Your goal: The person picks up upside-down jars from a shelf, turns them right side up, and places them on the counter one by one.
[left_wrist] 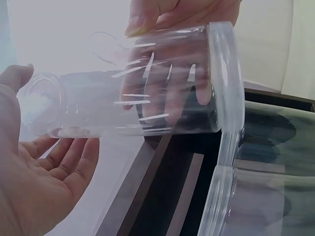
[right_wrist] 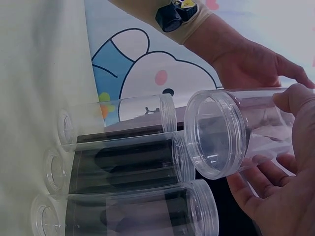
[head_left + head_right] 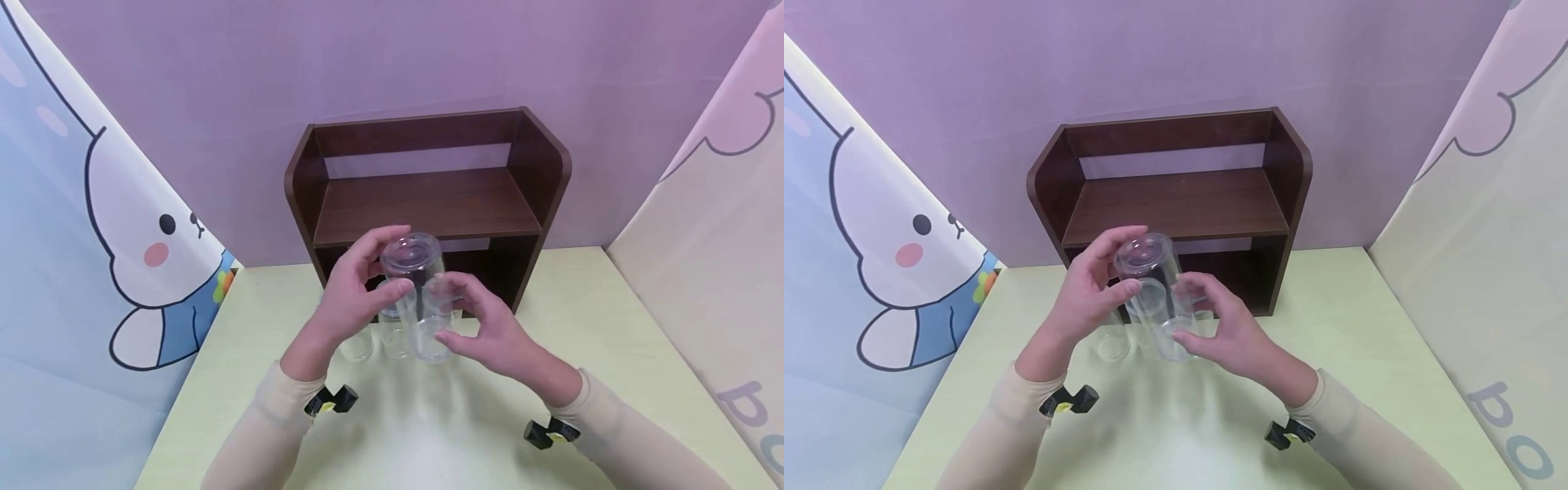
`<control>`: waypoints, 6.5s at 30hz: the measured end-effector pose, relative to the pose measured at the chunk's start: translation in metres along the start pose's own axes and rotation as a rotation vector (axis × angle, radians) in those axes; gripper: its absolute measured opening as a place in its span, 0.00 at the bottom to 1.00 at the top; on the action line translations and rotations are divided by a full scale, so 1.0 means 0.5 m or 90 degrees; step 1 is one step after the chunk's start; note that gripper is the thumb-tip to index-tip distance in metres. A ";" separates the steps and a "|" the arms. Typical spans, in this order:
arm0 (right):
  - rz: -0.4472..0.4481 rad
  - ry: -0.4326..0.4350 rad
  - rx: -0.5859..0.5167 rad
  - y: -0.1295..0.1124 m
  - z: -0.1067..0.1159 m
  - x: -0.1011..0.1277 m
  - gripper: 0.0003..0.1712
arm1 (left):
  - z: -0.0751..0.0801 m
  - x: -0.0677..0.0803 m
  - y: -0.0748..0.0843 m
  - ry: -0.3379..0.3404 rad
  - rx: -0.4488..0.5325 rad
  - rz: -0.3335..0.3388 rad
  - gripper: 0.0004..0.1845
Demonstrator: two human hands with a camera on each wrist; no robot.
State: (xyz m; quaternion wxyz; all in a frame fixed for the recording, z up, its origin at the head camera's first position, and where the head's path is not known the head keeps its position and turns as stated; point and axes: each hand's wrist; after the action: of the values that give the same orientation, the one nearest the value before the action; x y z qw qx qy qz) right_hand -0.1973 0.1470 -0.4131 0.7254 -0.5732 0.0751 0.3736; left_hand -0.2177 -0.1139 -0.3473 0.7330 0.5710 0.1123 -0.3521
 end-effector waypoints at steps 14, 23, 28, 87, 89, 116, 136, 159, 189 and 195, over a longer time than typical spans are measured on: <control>0.024 -0.051 0.074 -0.020 0.032 -0.009 0.45 | 0.041 0.019 0.001 -0.061 -0.018 0.007 0.36; 0.022 -0.125 0.129 -0.032 0.077 -0.017 0.45 | 0.072 0.040 -0.005 -0.142 -0.068 0.040 0.41; 0.005 -0.171 0.157 -0.043 0.098 -0.023 0.42 | 0.077 0.050 -0.008 -0.183 -0.066 0.061 0.43; 0.162 0.002 -0.067 -0.006 0.156 -0.027 0.49 | 0.094 0.069 -0.077 -0.108 0.178 -0.006 0.43; 0.168 0.009 -0.084 -0.006 0.156 -0.029 0.47 | 0.095 0.070 -0.078 -0.105 0.140 0.009 0.43; 0.209 0.148 -0.300 -0.024 0.109 -0.058 0.46 | 0.067 0.056 -0.089 -0.089 -0.199 0.062 0.44; 0.231 0.191 -0.276 -0.025 0.112 -0.056 0.43 | 0.054 0.051 -0.086 -0.099 -0.196 0.041 0.46; 0.219 0.228 -0.237 -0.025 0.130 -0.038 0.39 | 0.143 0.061 -0.125 0.417 -0.258 0.045 0.13; 0.205 0.245 -0.217 -0.032 0.174 -0.021 0.38 | 0.171 0.045 -0.169 0.447 -0.296 0.099 0.18; 0.205 0.254 -0.222 -0.038 0.196 -0.013 0.36 | 0.173 0.046 -0.167 0.442 -0.292 0.096 0.18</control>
State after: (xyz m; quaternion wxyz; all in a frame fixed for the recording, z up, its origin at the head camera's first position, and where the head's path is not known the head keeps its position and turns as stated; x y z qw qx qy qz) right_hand -0.2213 0.2299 -0.3622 0.5185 -0.7319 0.2408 0.3708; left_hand -0.2756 -0.2101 -0.3958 0.7834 0.4842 0.3864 -0.0501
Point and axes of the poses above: each hand's wrist, its own x-axis away from the middle knuckle, its own z-axis out of the back of the hand, y = z × x, and after that the axes turned 3 degrees about -x, right-handed
